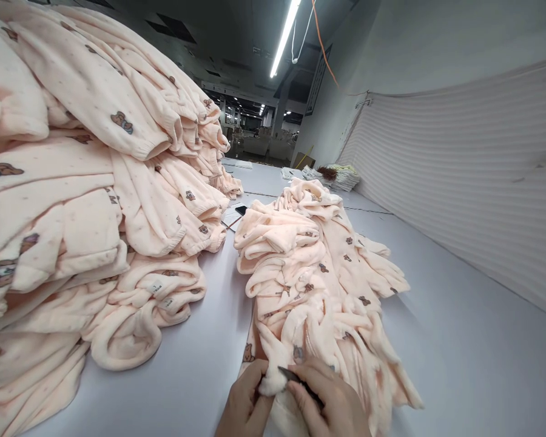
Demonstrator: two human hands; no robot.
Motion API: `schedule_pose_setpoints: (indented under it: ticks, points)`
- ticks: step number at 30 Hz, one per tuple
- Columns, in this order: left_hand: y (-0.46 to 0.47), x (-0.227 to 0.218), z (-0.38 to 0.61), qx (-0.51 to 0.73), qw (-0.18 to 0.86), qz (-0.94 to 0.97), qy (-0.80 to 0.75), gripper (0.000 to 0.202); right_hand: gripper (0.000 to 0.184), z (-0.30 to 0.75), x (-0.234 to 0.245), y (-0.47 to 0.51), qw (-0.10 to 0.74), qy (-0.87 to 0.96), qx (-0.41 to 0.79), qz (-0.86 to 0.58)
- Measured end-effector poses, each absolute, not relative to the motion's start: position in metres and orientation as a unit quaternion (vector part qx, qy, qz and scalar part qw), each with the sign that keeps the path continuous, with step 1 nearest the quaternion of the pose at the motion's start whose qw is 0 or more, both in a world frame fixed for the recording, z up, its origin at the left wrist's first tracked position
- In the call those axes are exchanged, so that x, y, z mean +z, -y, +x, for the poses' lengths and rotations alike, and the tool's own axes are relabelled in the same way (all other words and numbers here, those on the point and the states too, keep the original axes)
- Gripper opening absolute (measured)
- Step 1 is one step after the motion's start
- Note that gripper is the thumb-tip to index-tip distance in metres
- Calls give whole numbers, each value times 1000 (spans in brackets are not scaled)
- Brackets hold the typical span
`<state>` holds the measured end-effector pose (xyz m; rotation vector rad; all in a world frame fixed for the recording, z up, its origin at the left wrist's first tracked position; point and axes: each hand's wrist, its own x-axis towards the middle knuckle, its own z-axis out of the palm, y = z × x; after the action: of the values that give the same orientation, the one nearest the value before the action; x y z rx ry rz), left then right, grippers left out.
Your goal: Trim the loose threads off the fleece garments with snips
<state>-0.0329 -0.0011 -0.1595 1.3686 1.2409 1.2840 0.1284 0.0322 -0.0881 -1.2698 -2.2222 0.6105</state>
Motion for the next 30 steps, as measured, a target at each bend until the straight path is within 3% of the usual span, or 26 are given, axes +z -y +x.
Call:
schedule_pose_setpoints:
  ticks: [12, 22, 30]
  points:
    - [-5, -137, -40, 470, 427, 592, -495, 19, 23, 135, -67, -38, 172, 856, 204, -443]
    - [-6, -120, -41, 423, 406, 629, -510, 13, 27, 138, -77, -32, 186, 906, 10, -379]
    - [-8, -128, -40, 444, 417, 618, -498, 10, 31, 141, -82, -32, 192, 867, 64, -454]
